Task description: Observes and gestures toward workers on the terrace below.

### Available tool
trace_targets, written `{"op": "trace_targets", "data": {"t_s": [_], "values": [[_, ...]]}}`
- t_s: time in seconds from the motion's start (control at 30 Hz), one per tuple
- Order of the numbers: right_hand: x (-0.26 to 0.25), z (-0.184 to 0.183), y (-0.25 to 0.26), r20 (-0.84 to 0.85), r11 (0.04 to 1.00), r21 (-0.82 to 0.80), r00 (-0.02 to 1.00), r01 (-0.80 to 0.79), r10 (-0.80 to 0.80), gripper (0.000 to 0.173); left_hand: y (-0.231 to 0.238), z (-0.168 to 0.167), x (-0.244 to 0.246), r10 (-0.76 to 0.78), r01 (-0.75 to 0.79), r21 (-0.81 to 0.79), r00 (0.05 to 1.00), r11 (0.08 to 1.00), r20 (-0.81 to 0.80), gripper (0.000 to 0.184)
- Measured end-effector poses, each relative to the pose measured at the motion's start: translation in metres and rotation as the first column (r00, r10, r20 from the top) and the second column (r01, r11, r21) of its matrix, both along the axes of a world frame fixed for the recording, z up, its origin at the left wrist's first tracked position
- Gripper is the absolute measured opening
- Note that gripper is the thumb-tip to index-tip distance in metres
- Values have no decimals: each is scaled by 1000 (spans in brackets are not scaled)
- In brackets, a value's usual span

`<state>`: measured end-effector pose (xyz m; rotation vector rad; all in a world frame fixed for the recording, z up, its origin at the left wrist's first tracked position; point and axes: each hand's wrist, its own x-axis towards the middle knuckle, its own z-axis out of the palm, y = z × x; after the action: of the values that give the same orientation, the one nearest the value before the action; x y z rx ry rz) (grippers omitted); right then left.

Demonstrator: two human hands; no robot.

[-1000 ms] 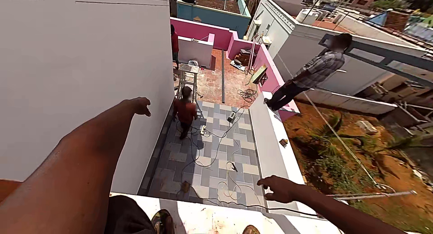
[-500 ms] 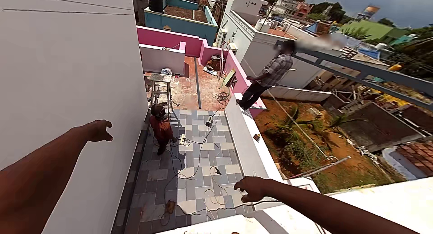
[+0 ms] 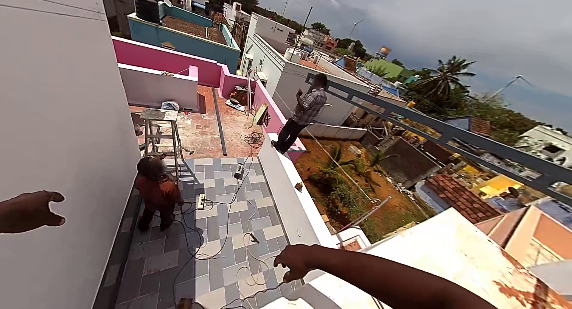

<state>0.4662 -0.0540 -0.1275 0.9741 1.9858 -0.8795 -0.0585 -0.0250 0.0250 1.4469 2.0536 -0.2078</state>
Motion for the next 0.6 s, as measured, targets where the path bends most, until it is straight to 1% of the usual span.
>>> {"op": "trace_targets", "data": {"t_s": [0.1, 0.13, 0.17, 0.2, 0.23, 0.27, 0.3, 0.33, 0.37, 0.4, 0.43, 0.47, 0.5, 0.6], "values": [[-1, 2, -1, 4, 1000, -1, 1000, 4, -4, 50, -8, 15, 16, 7, -7, -12, 1000, 1000, 0, 63], [0, 2, -1, 9, 1000, -1, 1000, 4, -4, 50, -6, 15, 20, 24, -24, -23, 1000, 999, -15, 62], [0, 2, -1, 15, 1000, -1, 1000, 2, -2, 50, 0, 7, 18, 46, -47, -26, 998, 999, -30, 62], [-1, 2, -1, 22, 1000, -2, 1000, 1, 0, 51, 9, -8, 8, 59, -61, -37, 997, 997, -47, 61], [-2, 3, -1, 25, 1000, 0, 1000, 3, -3, 51, 23, -29, -10, 26, -30, -67, 997, 997, -67, 61], [-3, 3, -1, 26, 1000, 4, 1000, 4, -4, 51, 37, -51, -41, -107, 102, -88, 992, 991, -62, 63], [-4, 4, -1, 23, 1000, 6, 1000, 6, -6, 51, 47, -63, -59, -184, 178, -101, 982, 979, -51, 64], [-4, 4, 0, 16, 1000, 7, 1000, 8, -8, 51, 46, -60, -58, -195, 190, -101, 980, 977, -49, 65], [-5, 5, 0, 6, 1000, 7, 1000, 9, -9, 51, 34, -41, -39, -151, 146, -96, 987, 985, -52, 63], [-5, 5, 0, -2, 1000, 6, 1000, 9, -9, 51, 17, -12, -3, -32, 26, -94, 998, 995, -59, 61], [-5, 4, 0, -4, 1000, 5, 1000, 7, -7, 51, 0, 15, 26, 29, -33, -78, 999, 996, -46, 59], [-5, 4, 1, -2, 1000, 4, 1000, 7, -7, 51, -14, 37, 45, 47, -49, -66, 999, 997, -27, 58], [-5, 4, 1, 3, 1000, 3, 1000, 6, -6, 51, -23, 52, 54, 34, -35, -58, 999, 998, -12, 58], [-6, 5, 2, 17, 1000, 3, 1000, 2, -2, 51, -30, 67, 59, -36, 35, -58, 999, 998, -13, 60]]}}
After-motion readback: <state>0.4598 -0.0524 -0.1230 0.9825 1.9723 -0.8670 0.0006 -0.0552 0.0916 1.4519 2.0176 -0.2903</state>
